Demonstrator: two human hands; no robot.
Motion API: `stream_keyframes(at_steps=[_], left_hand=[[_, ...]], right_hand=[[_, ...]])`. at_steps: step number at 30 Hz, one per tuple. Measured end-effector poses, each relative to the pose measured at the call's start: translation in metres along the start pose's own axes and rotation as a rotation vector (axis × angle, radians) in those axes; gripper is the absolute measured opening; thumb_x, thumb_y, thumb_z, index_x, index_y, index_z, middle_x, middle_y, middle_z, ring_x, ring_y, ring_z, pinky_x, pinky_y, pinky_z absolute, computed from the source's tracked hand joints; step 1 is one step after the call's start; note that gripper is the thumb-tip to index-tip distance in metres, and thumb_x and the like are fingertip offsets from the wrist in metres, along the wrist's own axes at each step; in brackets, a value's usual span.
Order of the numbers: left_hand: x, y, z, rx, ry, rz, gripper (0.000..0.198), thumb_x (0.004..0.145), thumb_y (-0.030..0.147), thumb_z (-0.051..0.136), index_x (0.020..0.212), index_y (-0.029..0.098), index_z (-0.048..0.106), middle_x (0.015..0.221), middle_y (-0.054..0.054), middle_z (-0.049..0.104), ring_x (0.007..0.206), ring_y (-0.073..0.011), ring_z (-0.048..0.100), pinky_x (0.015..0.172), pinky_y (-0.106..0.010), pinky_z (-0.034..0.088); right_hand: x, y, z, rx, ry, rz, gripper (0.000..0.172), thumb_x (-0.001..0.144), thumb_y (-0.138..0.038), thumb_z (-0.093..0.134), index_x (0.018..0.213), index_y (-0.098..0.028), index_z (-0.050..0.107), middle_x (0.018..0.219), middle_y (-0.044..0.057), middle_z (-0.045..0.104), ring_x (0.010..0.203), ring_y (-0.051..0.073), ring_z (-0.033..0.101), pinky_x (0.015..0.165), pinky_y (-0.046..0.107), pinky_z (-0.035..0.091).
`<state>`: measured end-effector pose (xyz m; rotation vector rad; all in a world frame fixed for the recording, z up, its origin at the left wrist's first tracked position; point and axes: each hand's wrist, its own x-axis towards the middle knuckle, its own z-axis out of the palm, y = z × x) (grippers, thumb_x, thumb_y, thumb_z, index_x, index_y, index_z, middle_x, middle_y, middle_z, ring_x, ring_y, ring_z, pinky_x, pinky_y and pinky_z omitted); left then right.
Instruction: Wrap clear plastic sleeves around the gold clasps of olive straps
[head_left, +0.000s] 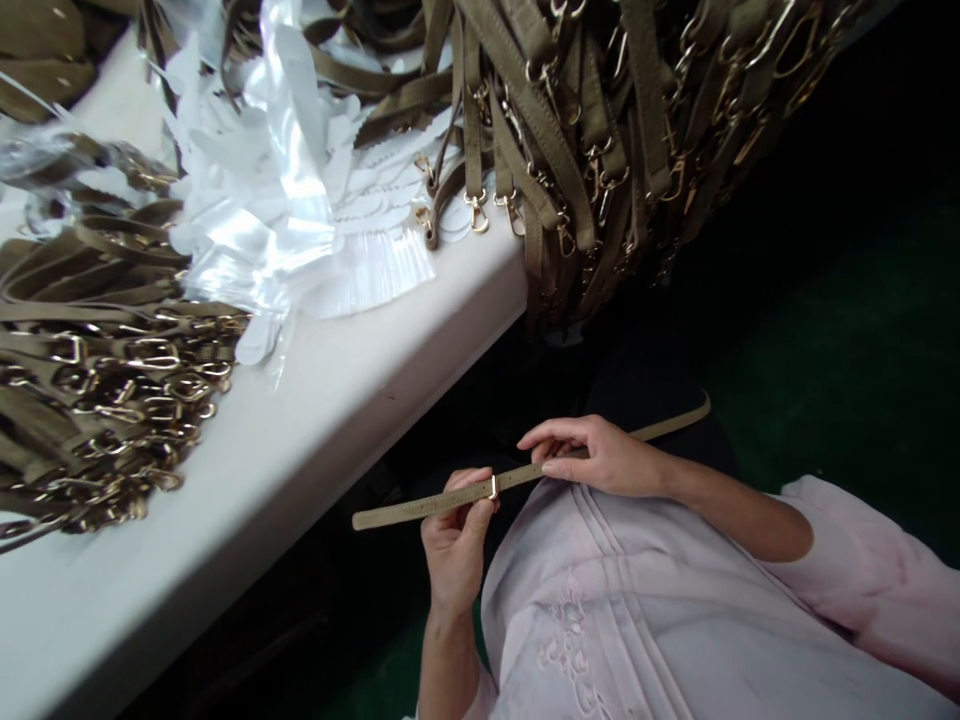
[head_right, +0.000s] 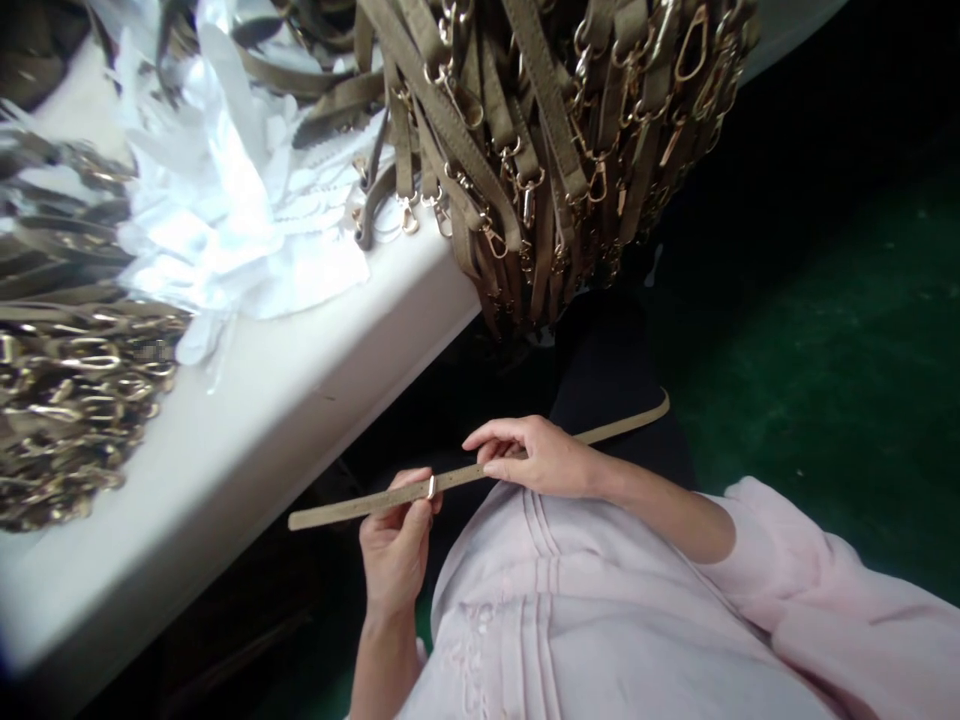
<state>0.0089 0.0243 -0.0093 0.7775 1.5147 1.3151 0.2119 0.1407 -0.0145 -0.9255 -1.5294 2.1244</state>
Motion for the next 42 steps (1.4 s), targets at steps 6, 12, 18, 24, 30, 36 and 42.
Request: stream_keyframes(at_steps=[6, 12, 18, 24, 30, 36, 42], left_hand=[[0.0, 0.008, 0.013, 0.301, 0.013, 0.111, 0.022, 0.086, 0.023, 0.068, 0.107, 0.024, 0.072, 0.104, -0.005, 0.066, 0.092, -0.0185, 0.063, 0.08, -0.028, 0.052], [0.003, 0.003, 0.027, 0.58, -0.044, 0.364, 0.03, 0.088, 0.015, 0.063, 0.116, 0.025, 0.069, 0.109, -0.008, 0.066, 0.096, -0.0211, 0.065, 0.086, -0.033, 0.052], [0.004, 0.001, 0.037, 0.741, -0.087, 0.468, 0.035, 0.091, 0.01, 0.055, 0.123, 0.023, 0.065, 0.104, -0.009, 0.063, 0.093, -0.0187, 0.063, 0.081, -0.029, 0.052], [0.004, 0.007, 0.037, 0.579, -0.175, 0.36, 0.035, 0.094, 0.016, 0.054, 0.126, 0.026, 0.063, 0.101, -0.006, 0.061, 0.09, -0.0162, 0.061, 0.078, -0.028, 0.05], [0.004, 0.008, 0.031, 0.348, -0.096, 0.043, 0.022, 0.093, 0.028, 0.058, 0.11, 0.023, 0.072, 0.098, -0.004, 0.066, 0.086, -0.0146, 0.061, 0.077, -0.026, 0.05], [0.007, 0.007, 0.033, 0.137, 0.043, -0.215, 0.026, 0.08, 0.036, 0.074, 0.099, 0.018, 0.073, 0.09, -0.005, 0.072, 0.077, -0.0136, 0.064, 0.072, -0.024, 0.054], [0.009, 0.008, 0.036, 0.206, 0.075, -0.159, 0.023, 0.078, 0.034, 0.075, 0.094, 0.018, 0.073, 0.085, -0.003, 0.072, 0.075, -0.0134, 0.065, 0.071, -0.023, 0.053]], right_hand=[[-0.002, -0.01, 0.016, -0.36, 0.142, -0.312, 0.024, 0.087, -0.027, 0.065, 0.111, -0.021, 0.068, 0.109, 0.007, 0.062, 0.103, 0.02, 0.057, 0.093, 0.034, 0.047], [0.0, -0.011, 0.042, -0.643, 0.25, -0.369, 0.03, 0.081, -0.043, 0.074, 0.09, -0.016, 0.064, 0.081, 0.003, 0.059, 0.077, 0.017, 0.055, 0.071, 0.029, 0.045], [0.002, 0.001, 0.038, -0.516, 0.295, -0.256, 0.024, 0.093, -0.036, 0.057, 0.08, -0.016, 0.06, 0.073, 0.0, 0.058, 0.066, 0.012, 0.053, 0.064, 0.026, 0.042], [0.007, 0.007, 0.024, -0.01, 0.211, 0.051, 0.045, 0.092, -0.052, 0.05, 0.074, -0.013, 0.063, 0.071, 0.004, 0.063, 0.061, 0.012, 0.057, 0.059, 0.024, 0.047], [0.008, 0.009, 0.018, 0.184, 0.123, 0.026, 0.053, 0.087, -0.061, 0.058, 0.081, -0.009, 0.066, 0.076, 0.007, 0.066, 0.065, 0.013, 0.061, 0.061, 0.025, 0.051], [0.008, 0.01, 0.019, 0.189, 0.108, 0.02, 0.051, 0.087, -0.059, 0.06, 0.084, -0.009, 0.067, 0.077, 0.007, 0.067, 0.066, 0.013, 0.063, 0.064, 0.025, 0.054], [0.006, 0.009, 0.025, 0.124, 0.128, -0.053, 0.042, 0.09, -0.052, 0.059, 0.087, -0.011, 0.067, 0.079, 0.006, 0.068, 0.07, 0.014, 0.066, 0.066, 0.027, 0.057]])
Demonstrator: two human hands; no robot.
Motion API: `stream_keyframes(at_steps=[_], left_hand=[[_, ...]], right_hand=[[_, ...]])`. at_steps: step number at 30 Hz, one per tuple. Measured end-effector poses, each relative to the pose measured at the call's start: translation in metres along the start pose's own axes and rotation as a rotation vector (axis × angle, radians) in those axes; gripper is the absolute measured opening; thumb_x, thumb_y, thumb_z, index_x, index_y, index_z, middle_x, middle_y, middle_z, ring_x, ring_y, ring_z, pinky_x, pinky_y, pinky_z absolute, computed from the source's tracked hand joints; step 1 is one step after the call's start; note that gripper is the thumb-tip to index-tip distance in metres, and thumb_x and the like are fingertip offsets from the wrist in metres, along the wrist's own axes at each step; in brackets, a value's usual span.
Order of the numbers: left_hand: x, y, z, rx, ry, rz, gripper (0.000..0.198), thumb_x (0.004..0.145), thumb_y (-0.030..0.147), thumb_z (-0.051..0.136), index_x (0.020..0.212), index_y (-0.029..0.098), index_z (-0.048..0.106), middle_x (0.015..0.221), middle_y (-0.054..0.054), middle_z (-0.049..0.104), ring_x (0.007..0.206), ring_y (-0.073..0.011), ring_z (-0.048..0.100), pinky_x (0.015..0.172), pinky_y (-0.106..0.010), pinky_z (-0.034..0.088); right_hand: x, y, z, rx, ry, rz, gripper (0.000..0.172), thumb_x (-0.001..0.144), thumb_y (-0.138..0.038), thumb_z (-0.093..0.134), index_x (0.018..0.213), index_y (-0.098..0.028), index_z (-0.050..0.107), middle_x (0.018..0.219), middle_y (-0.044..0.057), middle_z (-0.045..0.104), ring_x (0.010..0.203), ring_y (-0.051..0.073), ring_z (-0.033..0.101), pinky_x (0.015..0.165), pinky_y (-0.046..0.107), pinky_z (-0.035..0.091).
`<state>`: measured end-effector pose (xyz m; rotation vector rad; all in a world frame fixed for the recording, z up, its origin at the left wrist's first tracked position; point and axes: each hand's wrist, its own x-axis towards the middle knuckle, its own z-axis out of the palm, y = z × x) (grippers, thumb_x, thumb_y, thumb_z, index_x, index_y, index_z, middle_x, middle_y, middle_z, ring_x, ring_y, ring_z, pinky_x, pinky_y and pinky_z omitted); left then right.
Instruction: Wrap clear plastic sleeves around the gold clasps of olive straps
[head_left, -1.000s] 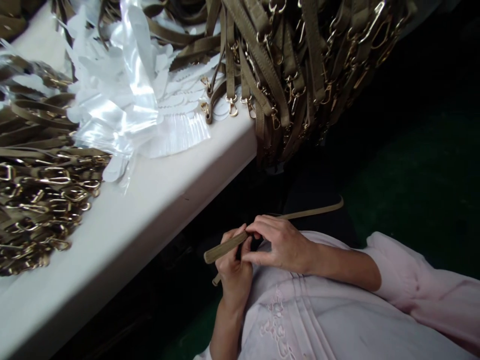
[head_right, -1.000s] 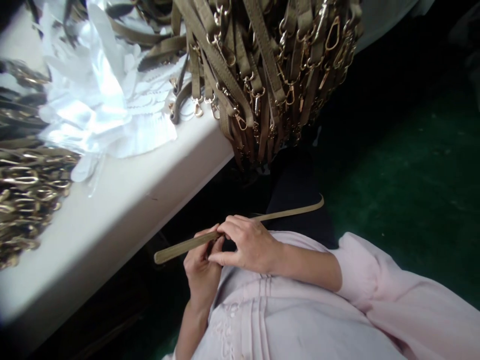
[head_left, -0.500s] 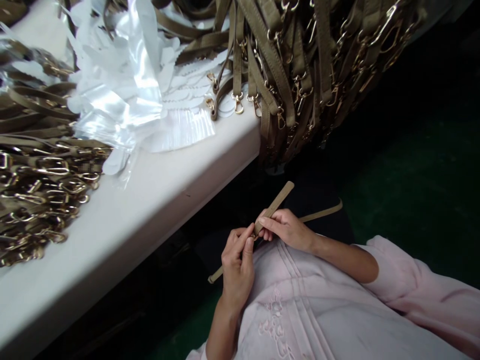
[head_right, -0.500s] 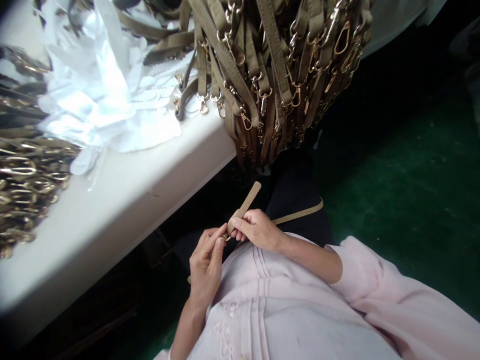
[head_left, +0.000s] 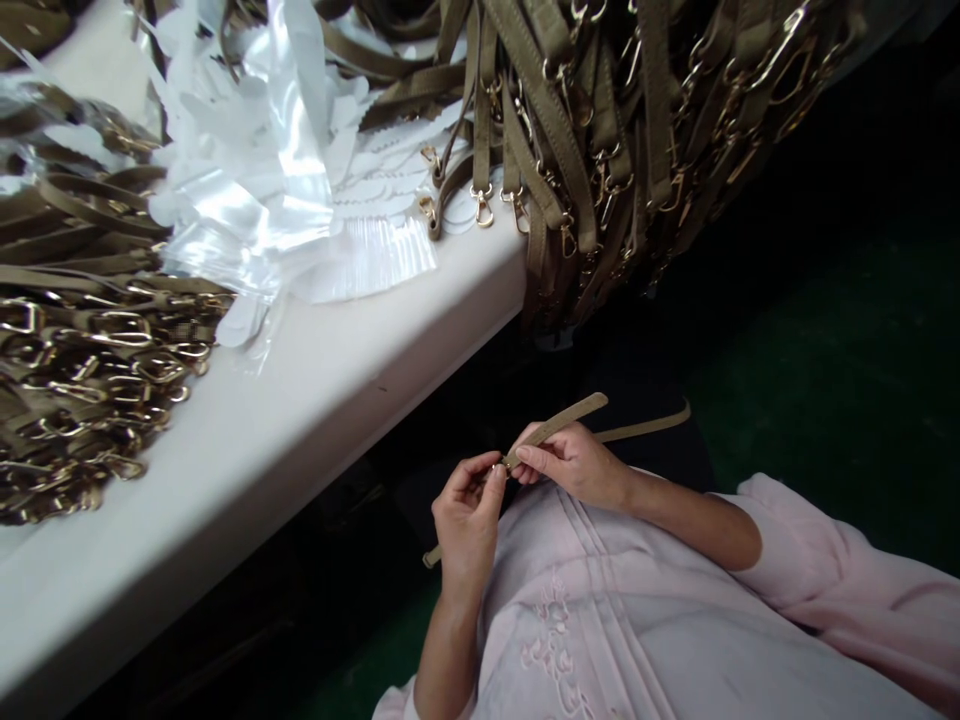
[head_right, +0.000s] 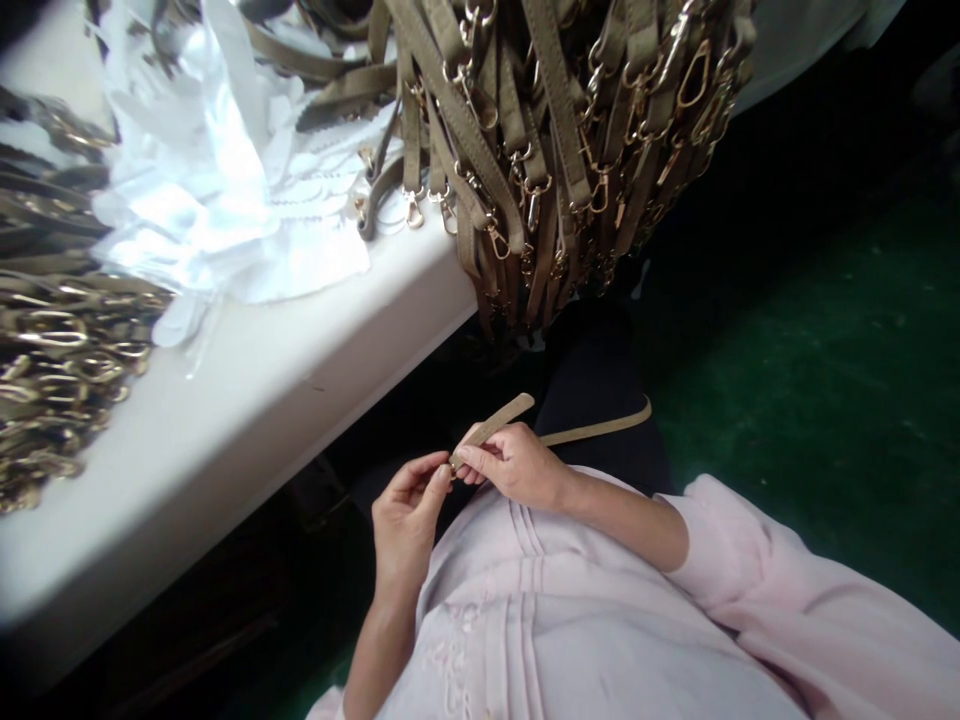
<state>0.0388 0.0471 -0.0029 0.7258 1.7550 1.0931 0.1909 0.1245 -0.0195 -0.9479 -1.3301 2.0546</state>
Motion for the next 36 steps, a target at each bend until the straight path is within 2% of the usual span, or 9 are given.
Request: stream_keyframes(at_steps=[3, 8, 10, 12, 15, 20, 26, 32, 36], left_hand=[[-0.002, -0.002, 0.002, 0.066, 0.028, 0.048, 0.021, 0.081, 0.035, 0.072, 0.094, 0.018, 0.072, 0.086, -0.004, 0.071, 0.077, -0.0147, 0.066, 0.071, -0.024, 0.053], [-0.008, -0.011, 0.008, 0.277, 0.109, 0.246, 0.017, 0.088, 0.031, 0.065, 0.101, 0.021, 0.069, 0.093, -0.004, 0.069, 0.084, -0.0164, 0.065, 0.078, -0.028, 0.052], [-0.009, -0.013, 0.01, 0.338, 0.137, 0.329, 0.015, 0.089, 0.029, 0.063, 0.101, 0.021, 0.068, 0.095, -0.004, 0.068, 0.085, -0.0164, 0.065, 0.079, -0.028, 0.051], [-0.009, -0.013, 0.012, 0.385, 0.158, 0.393, 0.015, 0.09, 0.027, 0.062, 0.102, 0.02, 0.068, 0.095, -0.004, 0.067, 0.085, -0.0163, 0.064, 0.079, -0.028, 0.051], [-0.01, -0.009, 0.014, 0.409, 0.173, 0.416, 0.014, 0.09, 0.025, 0.062, 0.101, 0.019, 0.067, 0.094, -0.004, 0.067, 0.084, -0.016, 0.064, 0.076, -0.027, 0.051], [-0.011, -0.002, 0.015, 0.458, 0.188, 0.479, 0.012, 0.09, 0.023, 0.06, 0.098, 0.018, 0.068, 0.092, -0.004, 0.067, 0.083, -0.0158, 0.064, 0.074, -0.026, 0.05], [-0.012, 0.004, 0.017, 0.489, 0.165, 0.464, 0.013, 0.09, 0.022, 0.06, 0.099, 0.02, 0.068, 0.094, -0.006, 0.068, 0.083, -0.0178, 0.064, 0.075, -0.028, 0.051], [-0.011, -0.002, 0.023, 0.419, 0.219, 0.499, 0.012, 0.09, 0.021, 0.061, 0.099, 0.019, 0.068, 0.094, -0.006, 0.068, 0.086, -0.0184, 0.064, 0.078, -0.03, 0.051], [-0.013, 0.0, 0.024, 0.235, 0.225, 0.299, 0.017, 0.091, 0.029, 0.06, 0.103, 0.02, 0.069, 0.098, -0.006, 0.07, 0.087, -0.0182, 0.066, 0.08, -0.029, 0.052]], right_hand=[[-0.002, 0.001, 0.0, -0.114, 0.015, -0.092, 0.033, 0.094, -0.042, 0.056, 0.089, -0.012, 0.068, 0.08, 0.005, 0.068, 0.071, 0.014, 0.066, 0.066, 0.025, 0.057], [-0.007, 0.003, 0.001, -0.468, 0.094, -0.335, 0.021, 0.097, -0.026, 0.053, 0.089, -0.017, 0.07, 0.081, 0.003, 0.069, 0.072, 0.012, 0.065, 0.069, 0.024, 0.053], [-0.008, 0.005, 0.003, -0.438, 0.117, -0.329, 0.021, 0.097, -0.027, 0.053, 0.089, -0.016, 0.07, 0.081, 0.003, 0.069, 0.071, 0.012, 0.066, 0.068, 0.023, 0.054], [-0.009, 0.008, 0.005, -0.308, 0.133, -0.267, 0.023, 0.096, -0.03, 0.054, 0.089, -0.016, 0.07, 0.082, 0.003, 0.068, 0.07, 0.012, 0.067, 0.066, 0.022, 0.057], [-0.01, 0.013, 0.007, -0.128, 0.139, -0.172, 0.025, 0.095, -0.035, 0.056, 0.089, -0.014, 0.068, 0.082, 0.004, 0.068, 0.072, 0.014, 0.07, 0.065, 0.022, 0.06], [-0.01, 0.014, 0.006, -0.15, 0.141, -0.202, 0.023, 0.096, -0.034, 0.056, 0.089, -0.015, 0.068, 0.083, 0.003, 0.068, 0.072, 0.013, 0.069, 0.065, 0.021, 0.059], [-0.014, 0.007, 0.005, -0.465, 0.164, -0.4, 0.02, 0.098, -0.026, 0.053, 0.09, -0.017, 0.069, 0.08, 0.004, 0.069, 0.072, 0.014, 0.065, 0.07, 0.026, 0.052], [-0.017, 0.011, 0.012, -0.454, 0.203, -0.403, 0.021, 0.098, -0.028, 0.053, 0.092, -0.018, 0.07, 0.081, 0.004, 0.07, 0.073, 0.015, 0.064, 0.07, 0.026, 0.051], [-0.018, 0.008, 0.014, -0.409, 0.149, -0.468, 0.017, 0.098, -0.026, 0.054, 0.097, -0.018, 0.069, 0.085, 0.005, 0.07, 0.076, 0.015, 0.065, 0.071, 0.026, 0.053]])
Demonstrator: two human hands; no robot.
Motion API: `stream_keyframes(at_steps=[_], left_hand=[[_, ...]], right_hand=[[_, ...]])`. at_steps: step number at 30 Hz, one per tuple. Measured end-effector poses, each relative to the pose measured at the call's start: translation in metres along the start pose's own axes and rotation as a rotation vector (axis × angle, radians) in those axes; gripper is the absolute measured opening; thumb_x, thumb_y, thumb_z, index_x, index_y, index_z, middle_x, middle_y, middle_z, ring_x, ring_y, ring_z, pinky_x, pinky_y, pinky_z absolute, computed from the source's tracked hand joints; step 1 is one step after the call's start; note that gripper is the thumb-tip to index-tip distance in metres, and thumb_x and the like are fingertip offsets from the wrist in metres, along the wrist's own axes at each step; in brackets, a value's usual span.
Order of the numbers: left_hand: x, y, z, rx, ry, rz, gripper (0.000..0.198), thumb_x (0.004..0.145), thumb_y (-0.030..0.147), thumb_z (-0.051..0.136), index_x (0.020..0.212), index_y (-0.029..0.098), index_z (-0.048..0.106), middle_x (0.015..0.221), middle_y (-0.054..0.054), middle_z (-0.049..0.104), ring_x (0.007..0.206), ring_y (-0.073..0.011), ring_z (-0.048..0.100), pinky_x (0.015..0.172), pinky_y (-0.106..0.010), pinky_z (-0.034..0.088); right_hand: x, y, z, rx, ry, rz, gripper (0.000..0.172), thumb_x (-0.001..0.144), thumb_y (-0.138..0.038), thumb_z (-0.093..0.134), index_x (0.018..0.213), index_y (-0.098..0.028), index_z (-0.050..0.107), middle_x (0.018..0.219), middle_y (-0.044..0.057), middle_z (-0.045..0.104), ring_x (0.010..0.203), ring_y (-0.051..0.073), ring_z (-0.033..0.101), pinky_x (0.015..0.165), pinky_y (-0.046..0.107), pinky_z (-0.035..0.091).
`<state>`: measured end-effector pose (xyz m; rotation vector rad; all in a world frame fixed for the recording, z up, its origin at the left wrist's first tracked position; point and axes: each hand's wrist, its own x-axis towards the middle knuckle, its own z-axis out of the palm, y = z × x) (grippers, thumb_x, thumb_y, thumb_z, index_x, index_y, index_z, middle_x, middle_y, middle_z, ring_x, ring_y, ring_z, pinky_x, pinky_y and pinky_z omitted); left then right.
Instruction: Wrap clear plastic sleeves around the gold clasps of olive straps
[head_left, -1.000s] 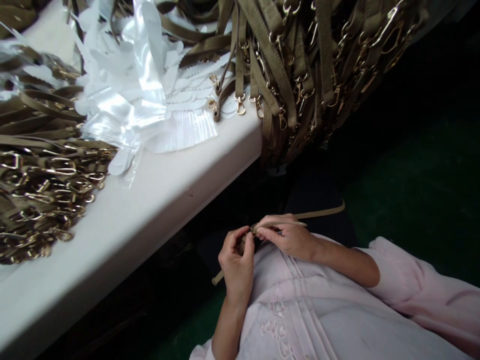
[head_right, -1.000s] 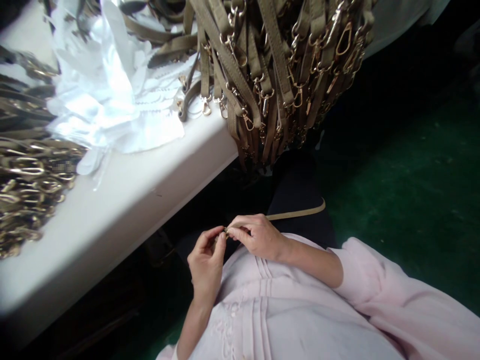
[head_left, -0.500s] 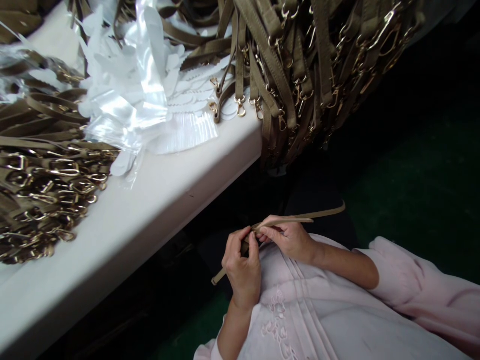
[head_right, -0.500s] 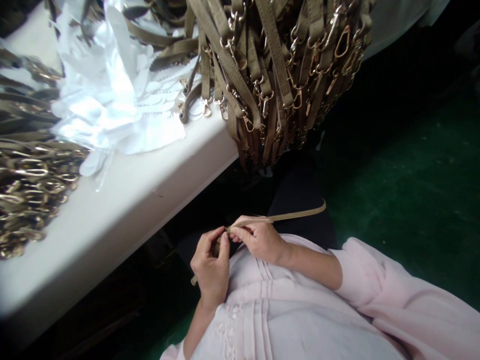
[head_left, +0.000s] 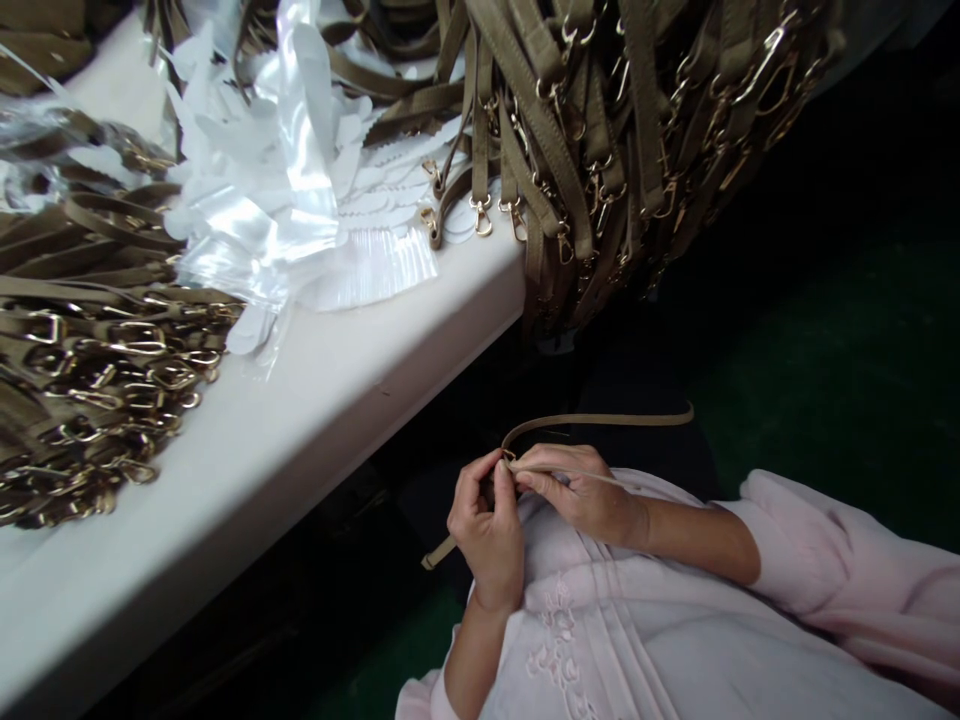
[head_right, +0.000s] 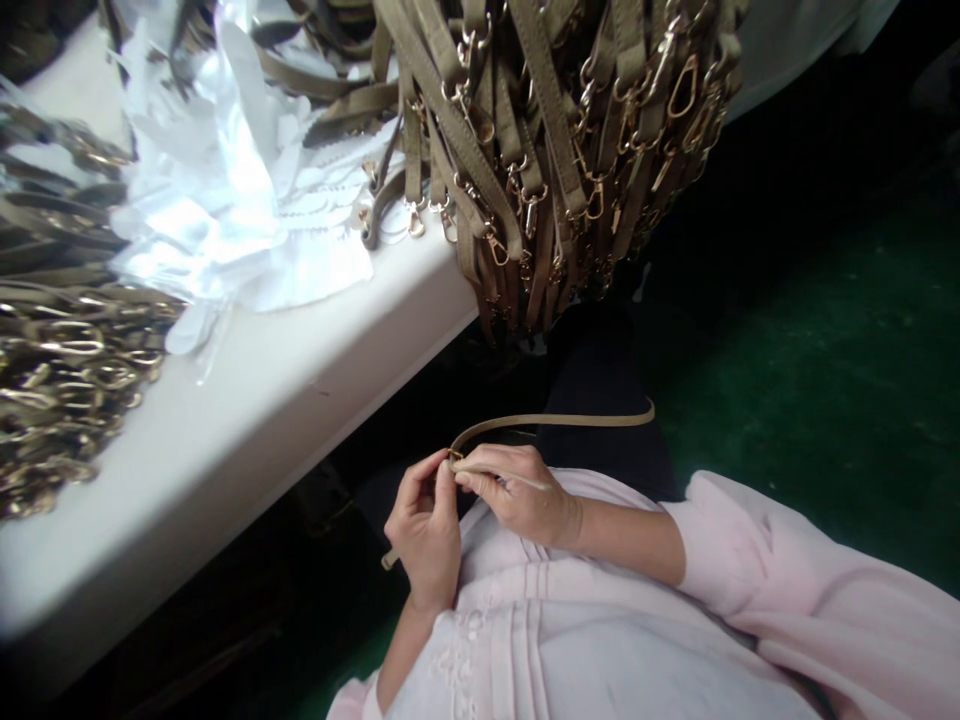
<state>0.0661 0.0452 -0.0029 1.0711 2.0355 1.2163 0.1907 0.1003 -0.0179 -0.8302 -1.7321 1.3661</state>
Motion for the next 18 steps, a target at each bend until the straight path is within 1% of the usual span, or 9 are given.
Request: stream_keyframes(at_steps=[3, 5, 8, 10, 12, 14, 15, 16, 18], left_hand=[[-0.001, 0.007, -0.002, -0.114, -0.031, -0.149, 0.024, 0.092, 0.035, 0.059, 0.107, 0.019, 0.07, 0.101, -0.006, 0.072, 0.086, -0.0177, 0.067, 0.076, -0.027, 0.053], [-0.001, 0.01, -0.004, -0.144, -0.057, -0.201, 0.026, 0.091, 0.037, 0.06, 0.106, 0.019, 0.071, 0.099, -0.006, 0.073, 0.084, -0.0167, 0.067, 0.072, -0.025, 0.053], [0.003, 0.007, -0.006, -0.194, -0.102, -0.27, 0.028, 0.091, 0.039, 0.059, 0.107, 0.019, 0.072, 0.1, -0.006, 0.073, 0.087, -0.0162, 0.066, 0.076, -0.024, 0.051], [0.007, -0.001, -0.007, -0.306, -0.141, -0.352, 0.029, 0.089, 0.039, 0.062, 0.107, 0.019, 0.072, 0.099, -0.005, 0.073, 0.087, -0.0154, 0.065, 0.077, -0.023, 0.05], [0.014, -0.011, -0.01, -0.497, -0.187, -0.483, 0.027, 0.083, 0.036, 0.07, 0.103, 0.018, 0.073, 0.09, -0.004, 0.072, 0.078, -0.0125, 0.064, 0.072, -0.02, 0.049], [0.021, -0.02, -0.015, -0.684, -0.257, -0.608, 0.025, 0.077, 0.03, 0.075, 0.098, 0.016, 0.074, 0.08, -0.003, 0.071, 0.067, -0.0097, 0.061, 0.065, -0.019, 0.048], [0.024, -0.023, -0.018, -0.752, -0.301, -0.647, 0.024, 0.075, 0.027, 0.076, 0.096, 0.014, 0.074, 0.076, -0.003, 0.07, 0.063, -0.0093, 0.06, 0.063, -0.019, 0.048], [0.026, -0.026, -0.021, -0.8, -0.349, -0.672, 0.024, 0.074, 0.025, 0.076, 0.094, 0.013, 0.074, 0.074, -0.004, 0.069, 0.061, -0.0096, 0.06, 0.062, -0.019, 0.048], [0.028, -0.029, -0.028, -0.864, -0.415, -0.699, 0.022, 0.072, 0.023, 0.076, 0.091, 0.011, 0.075, 0.068, -0.005, 0.067, 0.059, -0.0108, 0.06, 0.059, -0.02, 0.048]], right_hand=[[-0.002, -0.003, 0.0, -0.15, -0.027, -0.187, 0.016, 0.096, -0.021, 0.055, 0.101, -0.015, 0.069, 0.09, 0.009, 0.072, 0.08, 0.018, 0.067, 0.072, 0.03, 0.054], [-0.004, -0.003, 0.001, -0.322, -0.037, -0.268, 0.017, 0.096, -0.018, 0.053, 0.099, -0.014, 0.069, 0.087, 0.01, 0.072, 0.076, 0.019, 0.067, 0.07, 0.031, 0.054], [-0.008, 0.001, 0.003, -0.522, -0.084, -0.286, 0.022, 0.097, -0.017, 0.048, 0.103, -0.015, 0.07, 0.081, 0.009, 0.071, 0.07, 0.018, 0.065, 0.066, 0.031, 0.053], [-0.009, 0.005, 0.003, -0.586, -0.133, -0.268, 0.027, 0.098, -0.016, 0.045, 0.111, -0.015, 0.068, 0.079, 0.008, 0.071, 0.069, 0.018, 0.065, 0.066, 0.031, 0.052], [-0.01, 0.008, 0.002, -0.568, -0.186, -0.246, 0.031, 0.098, -0.015, 0.043, 0.119, -0.016, 0.065, 0.078, 0.007, 0.069, 0.069, 0.018, 0.064, 0.065, 0.031, 0.052], [-0.01, 0.009, -0.003, -0.44, -0.221, -0.219, 0.033, 0.098, -0.014, 0.044, 0.123, -0.02, 0.064, 0.08, 0.005, 0.069, 0.07, 0.016, 0.064, 0.066, 0.029, 0.052], [-0.009, 0.009, -0.007, -0.355, -0.201, -0.196, 0.033, 0.097, -0.014, 0.045, 0.123, -0.022, 0.064, 0.082, 0.005, 0.069, 0.071, 0.015, 0.064, 0.067, 0.028, 0.053], [-0.008, 0.009, -0.011, -0.284, -0.15, -0.166, 0.033, 0.097, -0.014, 0.046, 0.122, -0.023, 0.065, 0.085, 0.004, 0.07, 0.074, 0.015, 0.065, 0.068, 0.027, 0.053], [-0.004, 0.011, -0.022, -0.25, 0.005, -0.095, 0.031, 0.095, -0.015, 0.05, 0.12, -0.024, 0.066, 0.096, 0.006, 0.07, 0.085, 0.017, 0.065, 0.076, 0.031, 0.055]])
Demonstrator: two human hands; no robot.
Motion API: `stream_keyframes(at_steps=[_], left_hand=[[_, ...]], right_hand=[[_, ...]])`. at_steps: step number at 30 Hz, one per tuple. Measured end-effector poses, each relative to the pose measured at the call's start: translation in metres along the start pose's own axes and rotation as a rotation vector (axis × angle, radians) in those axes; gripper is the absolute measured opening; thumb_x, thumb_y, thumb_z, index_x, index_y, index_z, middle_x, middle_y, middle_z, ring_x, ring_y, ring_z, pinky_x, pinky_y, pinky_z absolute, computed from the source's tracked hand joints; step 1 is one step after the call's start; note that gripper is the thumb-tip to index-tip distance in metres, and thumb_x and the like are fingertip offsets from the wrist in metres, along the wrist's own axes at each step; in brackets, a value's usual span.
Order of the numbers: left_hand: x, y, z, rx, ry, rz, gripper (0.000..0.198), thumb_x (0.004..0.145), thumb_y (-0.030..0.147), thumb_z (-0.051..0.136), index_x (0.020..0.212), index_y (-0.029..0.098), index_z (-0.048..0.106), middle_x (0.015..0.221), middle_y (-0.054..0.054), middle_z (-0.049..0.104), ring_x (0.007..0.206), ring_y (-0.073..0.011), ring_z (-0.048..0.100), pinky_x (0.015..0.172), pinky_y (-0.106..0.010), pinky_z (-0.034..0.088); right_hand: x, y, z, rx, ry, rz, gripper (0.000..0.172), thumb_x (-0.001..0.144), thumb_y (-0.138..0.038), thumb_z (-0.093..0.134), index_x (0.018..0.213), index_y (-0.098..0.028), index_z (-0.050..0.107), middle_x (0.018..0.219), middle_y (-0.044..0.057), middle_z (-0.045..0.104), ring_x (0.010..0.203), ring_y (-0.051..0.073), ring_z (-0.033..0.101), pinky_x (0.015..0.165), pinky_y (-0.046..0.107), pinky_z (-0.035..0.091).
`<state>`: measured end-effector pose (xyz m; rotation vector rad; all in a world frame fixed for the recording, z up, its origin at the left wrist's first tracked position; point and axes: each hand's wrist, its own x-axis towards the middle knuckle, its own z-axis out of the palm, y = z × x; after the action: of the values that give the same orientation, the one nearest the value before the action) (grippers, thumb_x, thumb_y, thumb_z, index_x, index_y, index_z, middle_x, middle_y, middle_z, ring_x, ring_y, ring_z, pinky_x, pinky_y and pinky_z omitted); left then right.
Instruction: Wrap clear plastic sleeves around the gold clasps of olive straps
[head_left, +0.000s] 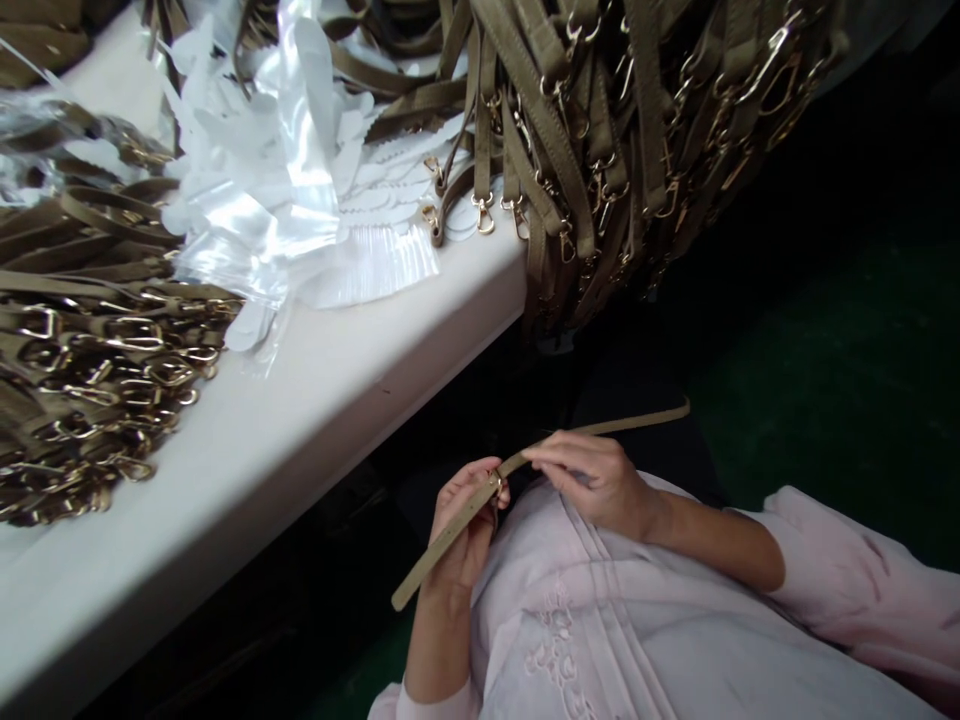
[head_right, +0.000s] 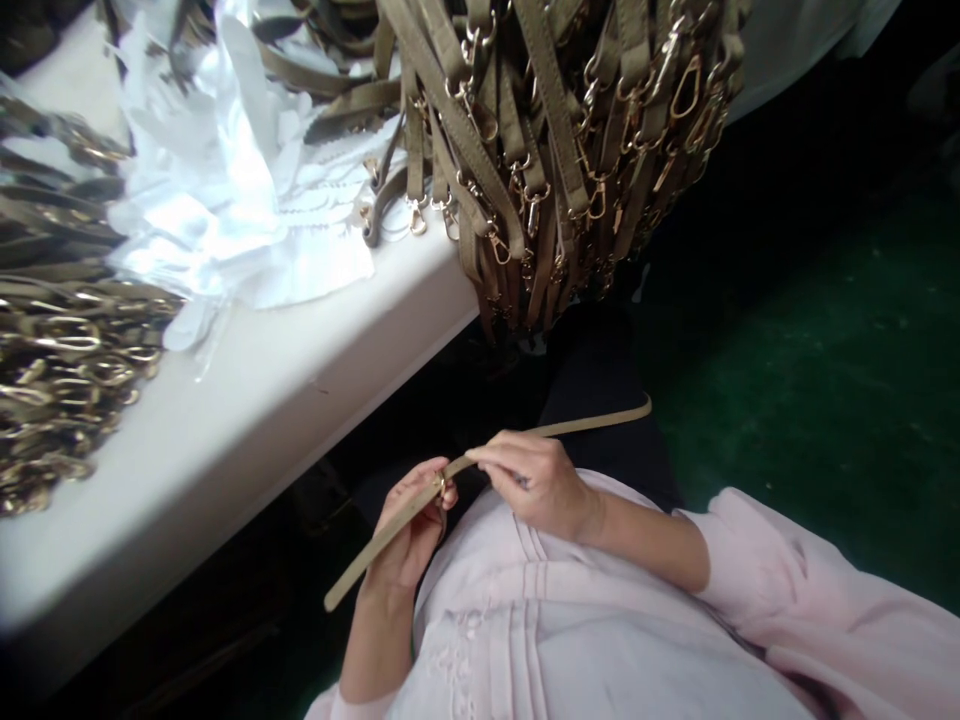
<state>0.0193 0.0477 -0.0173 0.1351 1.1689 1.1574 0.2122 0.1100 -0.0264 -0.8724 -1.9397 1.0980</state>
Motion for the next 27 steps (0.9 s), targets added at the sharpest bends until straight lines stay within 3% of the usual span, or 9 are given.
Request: stream_keyframes(at_steps=[2, 4, 6, 8, 10, 16, 22, 25, 27], left_hand=[[-0.002, 0.002, -0.004, -0.031, -0.031, -0.025, 0.021, 0.071, 0.022, 0.076, 0.088, 0.01, 0.074, 0.064, -0.004, 0.065, 0.057, -0.0106, 0.058, 0.056, -0.02, 0.046], [-0.004, 0.004, -0.008, -0.024, -0.054, -0.046, 0.02, 0.072, 0.022, 0.075, 0.088, 0.01, 0.074, 0.064, -0.004, 0.064, 0.056, -0.0102, 0.057, 0.055, -0.019, 0.044], [-0.005, 0.006, -0.012, 0.018, -0.08, -0.045, 0.021, 0.074, 0.023, 0.075, 0.091, 0.01, 0.073, 0.066, -0.005, 0.065, 0.057, -0.0105, 0.058, 0.056, -0.02, 0.044], [-0.007, 0.008, -0.016, 0.084, -0.093, -0.029, 0.023, 0.079, 0.027, 0.073, 0.095, 0.011, 0.073, 0.07, -0.006, 0.066, 0.058, -0.0104, 0.057, 0.056, -0.02, 0.042], [-0.009, 0.012, -0.021, 0.17, -0.091, -0.021, 0.025, 0.083, 0.033, 0.07, 0.097, 0.012, 0.072, 0.07, -0.005, 0.065, 0.056, -0.0088, 0.051, 0.052, -0.019, 0.037], [-0.014, 0.009, -0.026, 0.476, -0.138, -0.033, 0.032, 0.086, 0.041, 0.067, 0.098, 0.012, 0.074, 0.07, -0.005, 0.061, 0.056, -0.0081, 0.041, 0.052, -0.021, 0.027], [-0.006, 0.0, -0.01, 0.531, -0.255, -0.077, 0.036, 0.082, 0.035, 0.071, 0.112, 0.015, 0.072, 0.084, -0.007, 0.068, 0.063, -0.0108, 0.05, 0.061, -0.023, 0.039], [-0.003, -0.004, -0.009, 0.718, -0.251, -0.067, 0.03, 0.082, 0.029, 0.068, 0.108, 0.016, 0.074, 0.084, -0.007, 0.071, 0.064, -0.013, 0.055, 0.063, -0.024, 0.042], [-0.002, -0.006, -0.011, 0.848, -0.263, -0.002, 0.027, 0.083, 0.025, 0.064, 0.107, 0.017, 0.074, 0.09, -0.008, 0.073, 0.073, -0.0164, 0.062, 0.069, -0.026, 0.045]], right_hand=[[0.006, 0.007, -0.01, -0.08, 0.087, 0.085, 0.029, 0.094, -0.021, 0.055, 0.12, -0.023, 0.066, 0.114, 0.01, 0.066, 0.104, 0.023, 0.061, 0.093, 0.041, 0.052], [0.012, 0.016, -0.018, -0.082, -0.003, 0.187, 0.029, 0.093, -0.028, 0.058, 0.12, -0.023, 0.066, 0.122, 0.01, 0.063, 0.113, 0.026, 0.057, 0.101, 0.046, 0.047], [0.015, 0.022, -0.023, 0.064, -0.228, 0.354, 0.032, 0.094, -0.036, 0.056, 0.119, -0.02, 0.067, 0.107, 0.008, 0.069, 0.098, 0.022, 0.064, 0.091, 0.038, 0.053], [0.014, 0.024, -0.025, 0.218, -0.455, 0.508, 0.033, 0.094, -0.04, 0.056, 0.112, -0.017, 0.071, 0.079, 0.003, 0.071, 0.072, 0.016, 0.065, 0.069, 0.027, 0.053], [0.013, 0.024, -0.026, 0.287, -0.544, 0.569, 0.031, 0.091, -0.042, 0.059, 0.099, -0.016, 0.075, 0.066, 0.0, 0.067, 0.06, 0.013, 0.06, 0.058, 0.022, 0.046], [0.015, 0.024, -0.042, 0.265, -0.51, 0.511, 0.028, 0.085, -0.041, 0.065, 0.084, -0.016, 0.078, 0.078, 0.002, 0.073, 0.075, 0.017, 0.066, 0.067, 0.024, 0.048], [0.009, 0.051, -0.062, -0.112, -0.508, 0.473, 0.016, 0.086, -0.031, 0.065, 0.083, -0.023, 0.079, 0.08, 0.001, 0.074, 0.076, 0.019, 0.067, 0.069, 0.028, 0.048], [0.005, 0.044, -0.053, -0.279, -0.392, 0.312, 0.014, 0.086, -0.023, 0.067, 0.096, -0.025, 0.077, 0.101, 0.004, 0.072, 0.096, 0.023, 0.064, 0.087, 0.037, 0.049], [0.007, 0.026, -0.039, -0.193, -0.327, 0.198, 0.023, 0.088, -0.022, 0.065, 0.11, -0.025, 0.073, 0.114, 0.006, 0.067, 0.104, 0.022, 0.061, 0.095, 0.038, 0.048]])
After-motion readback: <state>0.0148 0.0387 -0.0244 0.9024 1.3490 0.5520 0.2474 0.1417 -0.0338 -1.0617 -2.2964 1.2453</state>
